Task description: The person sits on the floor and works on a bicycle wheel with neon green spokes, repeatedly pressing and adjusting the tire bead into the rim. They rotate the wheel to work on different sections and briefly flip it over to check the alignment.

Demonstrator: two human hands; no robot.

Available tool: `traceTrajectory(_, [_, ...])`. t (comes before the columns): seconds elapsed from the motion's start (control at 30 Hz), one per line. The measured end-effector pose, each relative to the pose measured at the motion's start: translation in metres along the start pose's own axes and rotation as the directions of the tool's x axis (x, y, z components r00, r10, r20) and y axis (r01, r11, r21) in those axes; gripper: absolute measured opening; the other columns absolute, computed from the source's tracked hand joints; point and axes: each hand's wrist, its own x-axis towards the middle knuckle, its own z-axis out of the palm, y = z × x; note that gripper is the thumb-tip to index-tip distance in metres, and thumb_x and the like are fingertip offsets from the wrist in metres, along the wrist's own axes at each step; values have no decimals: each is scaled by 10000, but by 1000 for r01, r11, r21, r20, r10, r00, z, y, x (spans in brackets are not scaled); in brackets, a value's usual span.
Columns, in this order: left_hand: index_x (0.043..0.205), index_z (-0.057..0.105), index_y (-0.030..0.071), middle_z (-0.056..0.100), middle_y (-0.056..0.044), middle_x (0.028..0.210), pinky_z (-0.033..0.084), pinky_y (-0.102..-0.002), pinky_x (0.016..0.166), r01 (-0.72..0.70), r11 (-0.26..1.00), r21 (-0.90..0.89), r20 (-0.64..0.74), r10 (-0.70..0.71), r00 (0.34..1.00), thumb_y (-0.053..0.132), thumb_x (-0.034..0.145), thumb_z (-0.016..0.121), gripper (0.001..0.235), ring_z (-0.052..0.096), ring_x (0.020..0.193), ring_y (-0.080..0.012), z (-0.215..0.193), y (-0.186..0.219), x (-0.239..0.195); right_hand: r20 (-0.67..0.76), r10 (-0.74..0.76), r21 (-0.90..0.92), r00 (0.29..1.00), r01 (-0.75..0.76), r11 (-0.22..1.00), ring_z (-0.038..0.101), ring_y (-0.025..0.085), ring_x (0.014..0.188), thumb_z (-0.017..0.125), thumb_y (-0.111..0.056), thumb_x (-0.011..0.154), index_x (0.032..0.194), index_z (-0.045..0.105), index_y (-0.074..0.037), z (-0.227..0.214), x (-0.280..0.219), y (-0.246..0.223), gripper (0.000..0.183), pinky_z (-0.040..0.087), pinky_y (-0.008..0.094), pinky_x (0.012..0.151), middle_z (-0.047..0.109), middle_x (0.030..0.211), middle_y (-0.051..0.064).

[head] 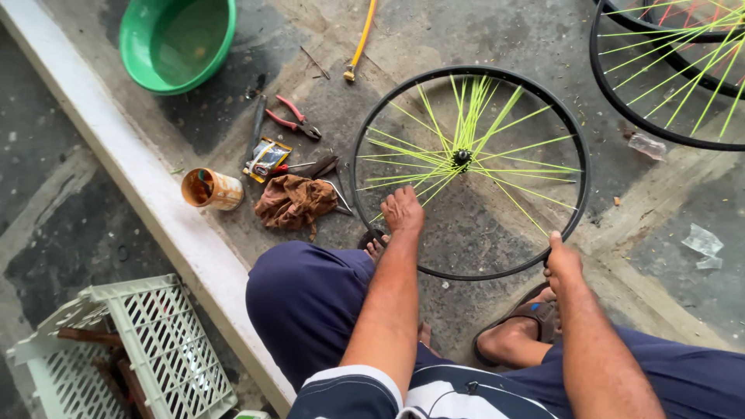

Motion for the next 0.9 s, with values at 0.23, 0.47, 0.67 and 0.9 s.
traceTrajectory(0.23, [959, 703, 124, 687, -100, 1031, 519, -470, 843, -84, 992, 99, -57, 90, 994, 189, 906, 563, 163, 651, 1000, -322, -24, 12, -14, -99, -265, -460, 959, 193, 867, 641, 367, 860, 806, -514, 861, 961, 749, 85, -10, -9, 9, 610, 490, 485, 723, 690, 961, 265])
traceTrajectory(0.47, [1183, 649, 72, 675, -240, 1213, 514, -535, 936, 395, 862, -317, 515, -193, 835, 214, 896, 578, 328, 646, 1132, -447, -49, 87, -35, 70, -321, -604, 944, 297, 740, 718, 383, 1006, 641, -614, 926, 969, 809, -58, -3, -36, 15, 582, 525, 493, 875, 764, 1014, 216])
traceTrajectory(0.67, [1051, 773, 105, 767, -183, 1087, 557, -532, 889, 97, 968, -232, 379, -2, 925, 183, 1002, 524, 265, 738, 1039, -386, -47, 84, 6, 226, -360, -555, 905, 423, 717, 720, 360, 918, 599, -625, 938, 935, 789, -51, 8, -44, 16, 604, 532, 480, 844, 747, 885, 223])
traceTrajectory(0.9, [926, 736, 7, 785, -208, 996, 548, -475, 706, 410, 752, -517, 721, 124, 681, 81, 915, 574, 178, 773, 867, -346, -21, 95, 11, -111, -464, -558, 879, 331, 761, 595, 317, 698, 796, -536, 878, 957, 715, -23, -26, -23, 19, 526, 435, 483, 602, 612, 795, 140])
